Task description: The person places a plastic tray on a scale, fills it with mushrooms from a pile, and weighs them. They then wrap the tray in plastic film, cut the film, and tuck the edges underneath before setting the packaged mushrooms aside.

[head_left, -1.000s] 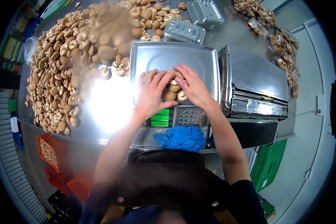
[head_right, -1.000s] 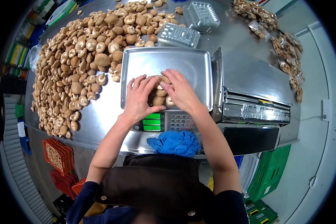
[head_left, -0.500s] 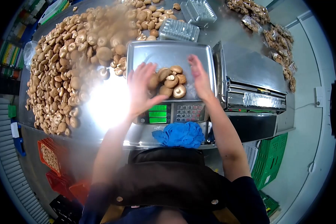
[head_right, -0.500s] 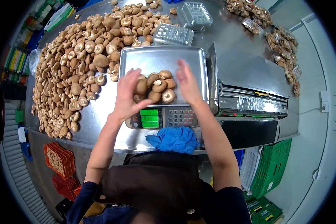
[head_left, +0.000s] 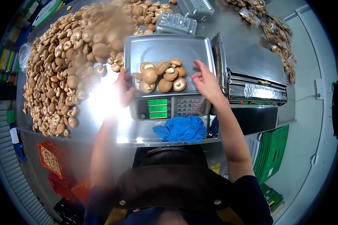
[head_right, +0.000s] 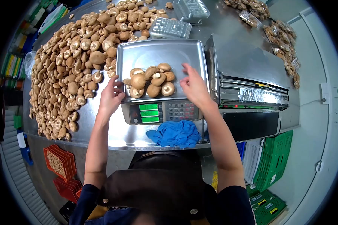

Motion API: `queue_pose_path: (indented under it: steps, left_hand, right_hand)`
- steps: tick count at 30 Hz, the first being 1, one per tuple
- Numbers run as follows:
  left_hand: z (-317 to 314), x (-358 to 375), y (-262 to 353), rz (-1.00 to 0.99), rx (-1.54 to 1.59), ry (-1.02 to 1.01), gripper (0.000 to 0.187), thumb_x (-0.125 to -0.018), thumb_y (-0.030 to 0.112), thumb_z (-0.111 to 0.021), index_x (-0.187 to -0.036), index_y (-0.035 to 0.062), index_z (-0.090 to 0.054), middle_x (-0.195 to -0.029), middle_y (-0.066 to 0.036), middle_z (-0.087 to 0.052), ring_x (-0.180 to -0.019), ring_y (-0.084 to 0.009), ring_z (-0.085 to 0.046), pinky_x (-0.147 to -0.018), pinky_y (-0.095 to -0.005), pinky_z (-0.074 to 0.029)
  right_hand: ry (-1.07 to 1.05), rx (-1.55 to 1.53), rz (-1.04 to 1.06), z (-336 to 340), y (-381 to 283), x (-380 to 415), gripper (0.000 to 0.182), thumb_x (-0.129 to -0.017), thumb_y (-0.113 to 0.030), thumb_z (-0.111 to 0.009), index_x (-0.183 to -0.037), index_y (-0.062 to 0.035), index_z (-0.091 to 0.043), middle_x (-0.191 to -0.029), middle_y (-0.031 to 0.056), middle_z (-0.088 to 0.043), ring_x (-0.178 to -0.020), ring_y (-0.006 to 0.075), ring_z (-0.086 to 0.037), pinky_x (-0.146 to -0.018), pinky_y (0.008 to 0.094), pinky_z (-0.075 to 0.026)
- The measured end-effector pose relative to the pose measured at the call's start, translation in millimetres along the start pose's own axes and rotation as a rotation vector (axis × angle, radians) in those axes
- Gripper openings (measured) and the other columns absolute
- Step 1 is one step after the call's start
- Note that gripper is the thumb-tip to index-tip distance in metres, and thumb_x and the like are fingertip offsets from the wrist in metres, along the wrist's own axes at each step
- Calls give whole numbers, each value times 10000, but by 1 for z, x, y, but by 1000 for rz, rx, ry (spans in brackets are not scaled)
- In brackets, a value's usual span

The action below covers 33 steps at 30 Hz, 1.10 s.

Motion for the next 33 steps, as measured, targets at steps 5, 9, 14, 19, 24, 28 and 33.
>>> queue_pose_path:
  steps: [5,9,14,19,24,28,33]
  left_hand:
    - [-17,-14,-13,31,57,60,661,-677,-126,-566,-1317,-29,-434,-987,-115,-572,-695,-134,-596,-620,-240,-495]
    - [-19,4,28,74,109,153,690,-655,-144,-550,-1322,-5,-438,-987,-95,-535,-739,-125,-570,-610,-239,-490]
    - [-56,24,105,-24,209,159,726,-640,-134,-539,-1342,6,-423,-1009,-110,-548,-729,-123,-553,-587,-240,-493]
    - [-155,4,192,-97,319,74,740,-639,-147,-536,-1351,9,-405,-969,-99,-535,-739,-122,-537,-594,-233,-498]
    - [-270,-42,263,-195,227,18,680,-677,-120,-579,-1327,-14,-408,-972,-134,-584,-762,-155,-592,-595,-262,-520]
    - [-333,-78,293,-173,159,-34,641,-677,-28,-644,-1287,-4,-450,-944,-166,-656,-843,-262,-658,-768,-335,-535]
    - [-354,-81,293,-135,160,-87,618,-706,-60,-635,-1293,-30,-443,-976,-153,-632,-793,-188,-626,-676,-288,-528]
  right_hand:
    - [-122,-186,-132,-23,19,-19,628,-754,49,-558,-1359,13,-393,-1076,128,-576,-731,131,-603,-679,272,-524]
    - [-109,-196,-70,-4,15,-15,656,-714,65,-556,-1350,23,-404,-950,91,-579,-677,117,-604,-638,262,-519]
    - [-48,-146,109,101,-8,17,630,-729,37,-554,-1340,1,-404,-955,93,-591,-672,95,-586,-685,244,-483]
    - [35,-127,111,224,46,39,641,-725,32,-568,-1343,-38,-413,-981,100,-585,-676,85,-571,-675,245,-486]
    - [118,-37,-35,337,123,35,642,-722,24,-612,-1337,-49,-443,-981,110,-634,-718,148,-630,-730,299,-510]
    - [127,-135,-19,393,177,19,625,-731,48,-574,-1336,-37,-441,-1001,93,-613,-697,93,-599,-671,256,-504]
    - [30,-271,-68,405,206,18,607,-757,76,-524,-1346,-28,-422,-1074,98,-563,-711,60,-544,-628,211,-487]
Point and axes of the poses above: each hand's wrist, its own x-axis away from the middle knuckle, its own z-axis out of the back of the hand, y = z × x, the point moved 1 cm from there along -x, towards the middle knuckle
